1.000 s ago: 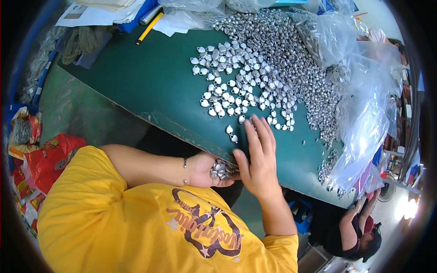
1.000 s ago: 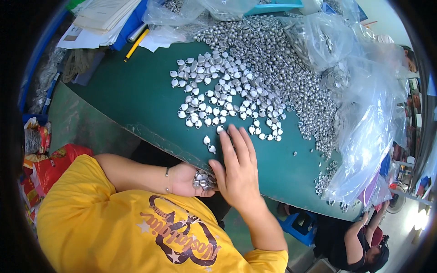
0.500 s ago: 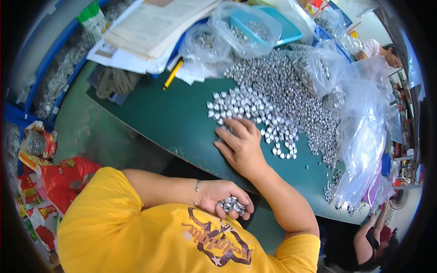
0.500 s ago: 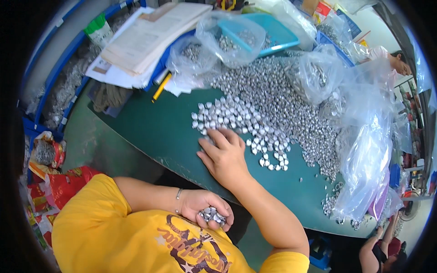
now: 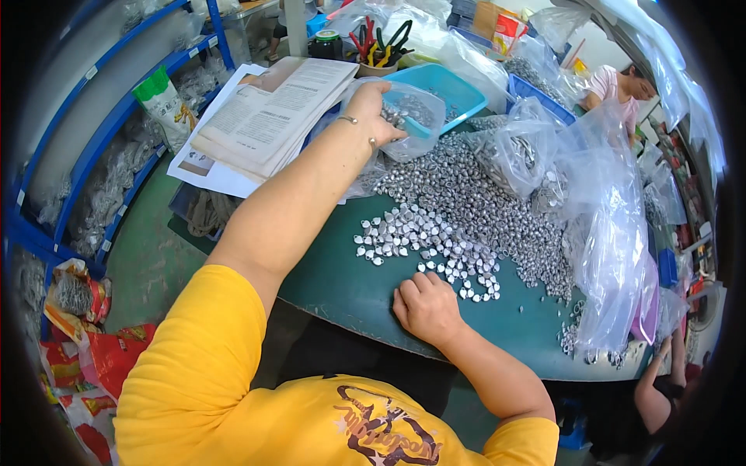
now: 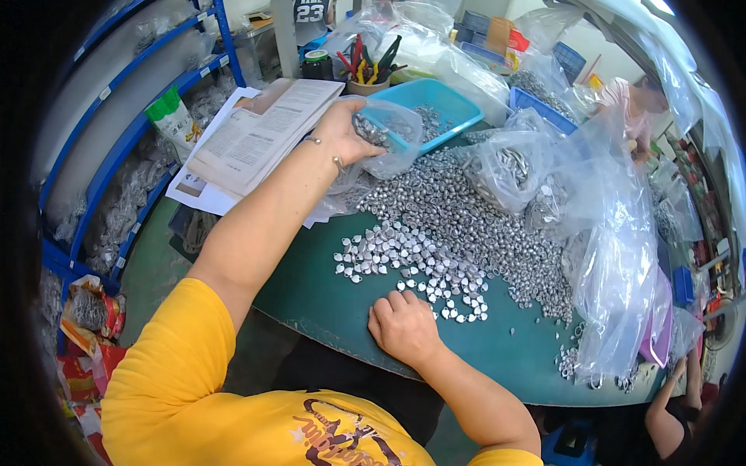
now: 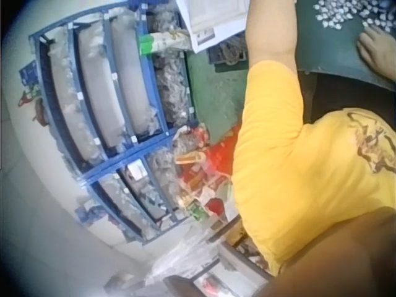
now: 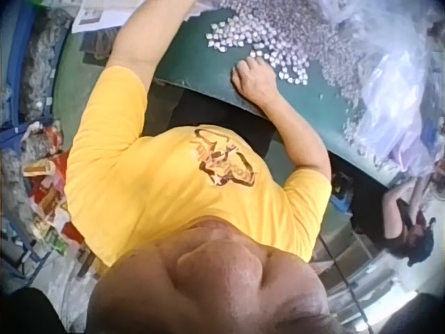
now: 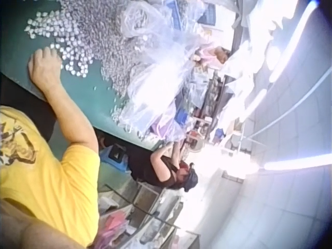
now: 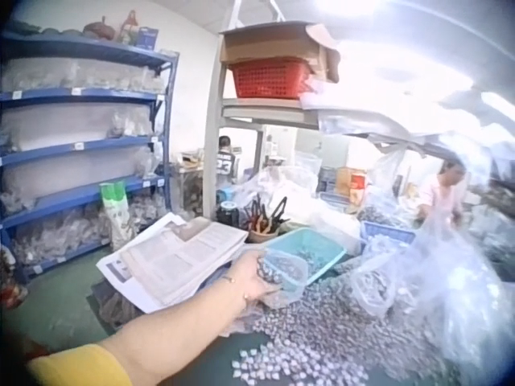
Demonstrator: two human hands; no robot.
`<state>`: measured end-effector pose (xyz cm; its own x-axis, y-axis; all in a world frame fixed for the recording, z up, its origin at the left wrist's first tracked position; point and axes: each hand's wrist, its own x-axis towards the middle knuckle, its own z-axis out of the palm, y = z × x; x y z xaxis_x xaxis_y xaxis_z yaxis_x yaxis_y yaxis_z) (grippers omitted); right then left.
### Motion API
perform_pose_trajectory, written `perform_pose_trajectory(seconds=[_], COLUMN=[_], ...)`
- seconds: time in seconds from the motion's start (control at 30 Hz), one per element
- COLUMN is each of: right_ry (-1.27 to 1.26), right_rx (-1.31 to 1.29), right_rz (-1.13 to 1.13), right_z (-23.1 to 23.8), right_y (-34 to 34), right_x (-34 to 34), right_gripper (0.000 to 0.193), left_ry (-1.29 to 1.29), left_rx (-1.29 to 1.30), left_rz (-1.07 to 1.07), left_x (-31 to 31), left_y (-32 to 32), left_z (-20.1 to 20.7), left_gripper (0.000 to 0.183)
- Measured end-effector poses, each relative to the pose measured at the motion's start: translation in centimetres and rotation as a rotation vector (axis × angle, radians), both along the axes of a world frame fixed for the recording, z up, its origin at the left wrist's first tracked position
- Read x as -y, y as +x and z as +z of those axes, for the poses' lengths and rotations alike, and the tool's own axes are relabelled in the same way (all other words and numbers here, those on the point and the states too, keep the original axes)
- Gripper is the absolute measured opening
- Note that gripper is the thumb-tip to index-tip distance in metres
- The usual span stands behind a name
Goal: The person sorts small metal items on a green table by hand, picking up the items from a large pile and grouping them together.
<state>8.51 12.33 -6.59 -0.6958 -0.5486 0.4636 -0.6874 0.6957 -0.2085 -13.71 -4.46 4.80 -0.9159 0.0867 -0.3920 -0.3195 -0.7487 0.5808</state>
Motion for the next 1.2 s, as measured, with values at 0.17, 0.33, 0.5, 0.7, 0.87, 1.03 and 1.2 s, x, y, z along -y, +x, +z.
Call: perform_pose_trajectory(seconds=[0.17, 0.33, 0.5, 0.7, 0.87, 1.03, 1.2], right_ry=[-0.239, -2.156, -2.691, -2.359, -1.961, -1.722, -1.613], right_rx=[0.053, 1.183, 1.02, 0.863, 0.643, 0.434, 0.384], right_rz=[-0.165, -0.258, 0.112, 0.224, -0.049, -0.01, 0.018], right_z=[-0.8, 2.0, 2.2, 4.0, 5.0, 6.8, 7.2], right_y=[-0.8, -3.6, -3.6, -3.1, -3.0, -3.1, -3.0], right_x=[-2.1, -4.6, -2.3, -1.9, -1.3, -0.7, -0.6], right_gripper=[0.024, 0.025, 0.038, 0.037, 0.026, 0.027, 0.025], left_ry=[-0.124, 0.168, 0.499, 0.68, 0.818, 0.826, 0.837], left_rx=[-0.287, -0.059, 0.159, 0.149, 0.089, 0.071, 0.091], left_rz=[0.007, -0.105, -0.214, -0.333, -0.425, -0.409, -0.395], left_x=[-2.4, -4.3, -7.0, -7.8, -7.6, -7.2, -7.1], left_y=[5.6, 15.5, 18.5, 19.4, 19.9, 20.0, 20.0], left_z=[-2.1, -5.7, -9.4, -10.4, -12.1, -10.9, -11.2], left_gripper=[0.036, 0.023, 0.039, 0.048, 0.049, 0.047, 0.048])
